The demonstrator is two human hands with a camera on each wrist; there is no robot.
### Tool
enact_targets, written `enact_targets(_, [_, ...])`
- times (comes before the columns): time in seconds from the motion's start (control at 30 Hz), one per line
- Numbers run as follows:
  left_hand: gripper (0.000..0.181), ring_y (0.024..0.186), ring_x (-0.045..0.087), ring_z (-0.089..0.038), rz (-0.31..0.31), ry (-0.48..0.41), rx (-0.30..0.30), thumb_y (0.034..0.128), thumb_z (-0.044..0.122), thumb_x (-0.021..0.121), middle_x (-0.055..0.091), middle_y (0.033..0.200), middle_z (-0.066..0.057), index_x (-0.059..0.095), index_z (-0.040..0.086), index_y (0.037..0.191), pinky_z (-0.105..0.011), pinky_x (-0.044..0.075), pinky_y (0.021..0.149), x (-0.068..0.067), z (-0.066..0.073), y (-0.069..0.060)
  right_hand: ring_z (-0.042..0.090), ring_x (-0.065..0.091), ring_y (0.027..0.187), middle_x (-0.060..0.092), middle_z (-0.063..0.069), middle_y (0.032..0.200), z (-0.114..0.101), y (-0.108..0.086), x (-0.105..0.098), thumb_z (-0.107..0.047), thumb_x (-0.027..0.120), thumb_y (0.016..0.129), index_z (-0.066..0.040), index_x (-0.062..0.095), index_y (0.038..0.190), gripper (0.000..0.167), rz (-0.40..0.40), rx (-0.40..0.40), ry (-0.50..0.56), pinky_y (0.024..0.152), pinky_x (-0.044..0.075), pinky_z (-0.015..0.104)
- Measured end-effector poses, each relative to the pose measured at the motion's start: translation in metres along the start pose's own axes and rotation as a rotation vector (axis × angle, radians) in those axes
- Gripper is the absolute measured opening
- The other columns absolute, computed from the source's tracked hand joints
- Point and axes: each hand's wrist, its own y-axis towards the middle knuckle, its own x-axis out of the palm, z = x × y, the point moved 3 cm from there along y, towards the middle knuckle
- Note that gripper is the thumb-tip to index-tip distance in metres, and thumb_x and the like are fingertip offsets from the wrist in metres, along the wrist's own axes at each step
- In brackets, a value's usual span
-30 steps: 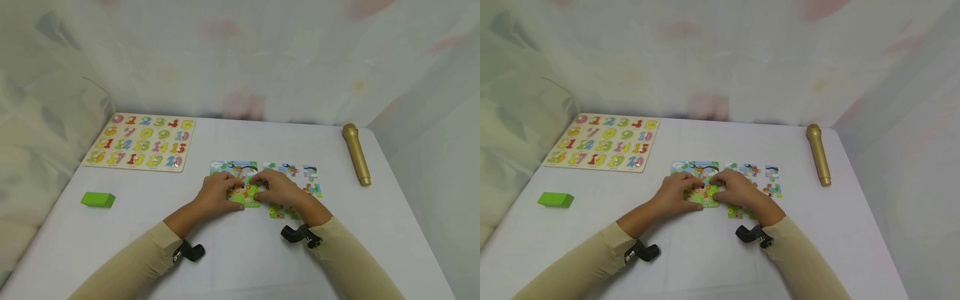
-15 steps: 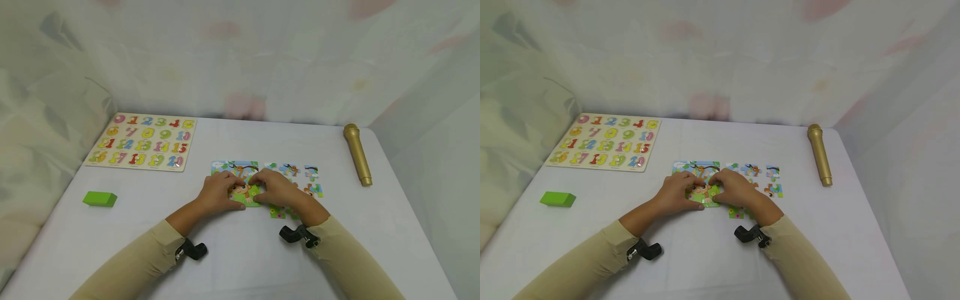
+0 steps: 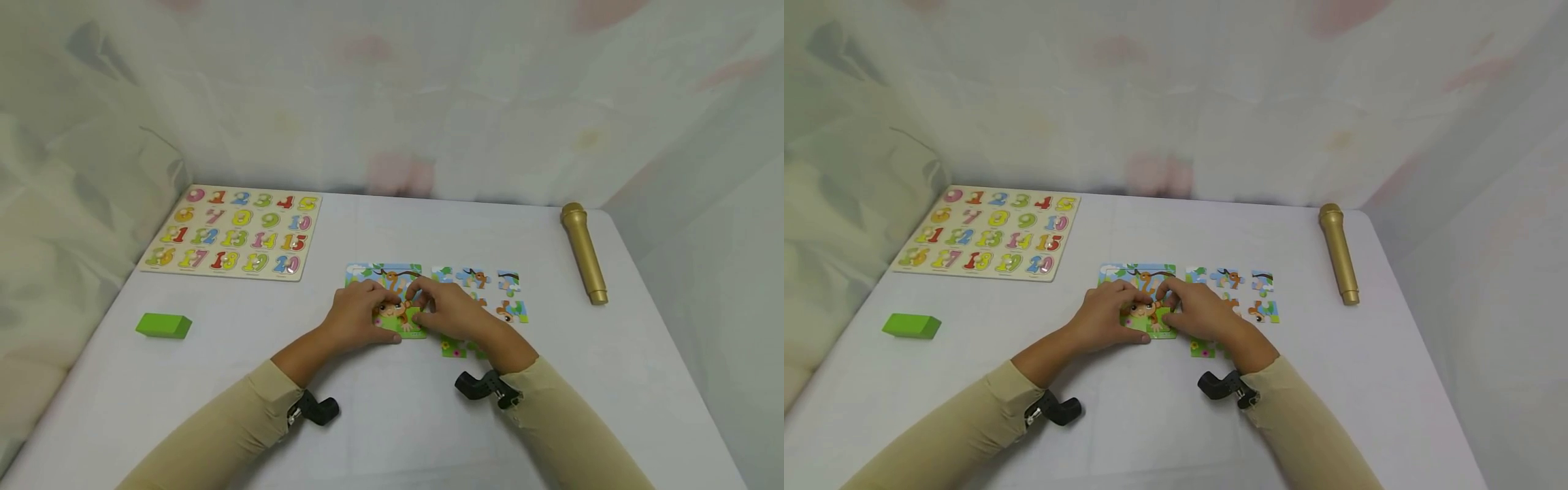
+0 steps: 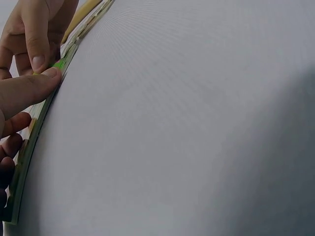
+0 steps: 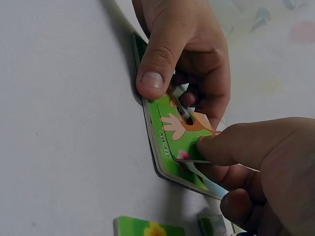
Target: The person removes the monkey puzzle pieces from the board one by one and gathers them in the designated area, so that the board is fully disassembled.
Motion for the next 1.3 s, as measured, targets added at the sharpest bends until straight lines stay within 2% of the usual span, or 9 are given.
enact_targets(0.2, [0.066,0.116,0.057,-0.022,-0.006,-0.011,-0.010,0.0733,0.051,0.098,0.065,0.121,0.004,0.076,0.026,0.130,-0.050,0.040,0.091,0.001,0.000,0.001,0.013,0.056,0.071,0.070,-0.005,0.100,0.001,-0.005,-0.003,-0.015,0.076,0.099,-0.021,0.062,0.123,0.028,0.026,-0.034,0.037,0.068,0.047,0.032])
enact_targets(0.33, [0.066,0.116,0.057,-0.021,-0.018,-0.019,-0.011,0.0738,0.051,0.097,0.064,0.121,0.004,0.075,0.026,0.130,-0.049,0.039,0.092,0.002,0.000,0.001,0.014,0.054,0.068,0.070,-0.004,0.099,0.005,-0.014,-0.009,-0.013,0.075,0.098,-0.021,0.063,0.121,0.028,0.040,-0.017,0.096,0.062,0.046,0.031])
enact_targets(0.57, [0.066,0.118,0.056,-0.022,-0.034,-0.017,-0.035,0.0732,0.051,0.098,0.063,0.124,0.003,0.074,0.027,0.131,-0.050,0.039,0.094,0.001,0.001,-0.001,0.018,0.055,0.066,0.070,0.000,0.101,0.017,-0.040,-0.023,-0.010,0.074,0.099,-0.020,0.063,0.122,0.028,0.072,0.026,0.183,0.057,0.049,0.031])
enact_targets(0.7, [0.066,0.118,0.055,-0.022,-0.036,-0.018,-0.044,0.0729,0.050,0.098,0.063,0.125,0.003,0.074,0.028,0.130,-0.051,0.038,0.095,0.000,0.001,-0.001,0.020,0.055,0.071,0.069,0.003,0.101,0.028,-0.057,-0.033,-0.010,0.074,0.099,-0.019,0.063,0.122,0.027,0.112,0.072,0.205,0.057,0.047,0.029])
enact_targets(0.87, [0.066,0.118,0.055,-0.023,-0.040,-0.017,-0.041,0.0734,0.050,0.098,0.063,0.125,0.003,0.074,0.028,0.130,-0.050,0.038,0.095,0.000,0.001,0.000,0.024,0.060,0.077,0.067,0.008,0.101,0.045,-0.078,-0.041,-0.010,0.074,0.100,-0.018,0.063,0.122,0.026,0.148,0.112,0.270,0.060,0.051,0.030])
enact_targets(1.07, [0.066,0.120,0.055,-0.023,-0.047,-0.017,-0.041,0.0745,0.052,0.097,0.063,0.127,0.003,0.074,0.028,0.131,-0.050,0.038,0.095,-0.001,0.000,0.001,0.022,0.061,0.080,0.065,0.009,0.097,0.059,-0.103,-0.051,-0.008,0.074,0.099,-0.014,0.065,0.124,0.027,0.205,0.124,0.266,0.066,0.050,0.028])
enact_targets(1.3, [0.066,0.120,0.054,-0.023,-0.054,-0.023,-0.049,0.0748,0.051,0.097,0.063,0.127,0.003,0.074,0.028,0.132,-0.049,0.038,0.094,-0.002,0.002,0.001,0.018,0.062,0.082,0.067,0.009,0.098,0.076,-0.128,-0.062,-0.006,0.074,0.098,-0.011,0.065,0.127,0.031,0.239,0.186,0.237,0.069,0.051,0.028])
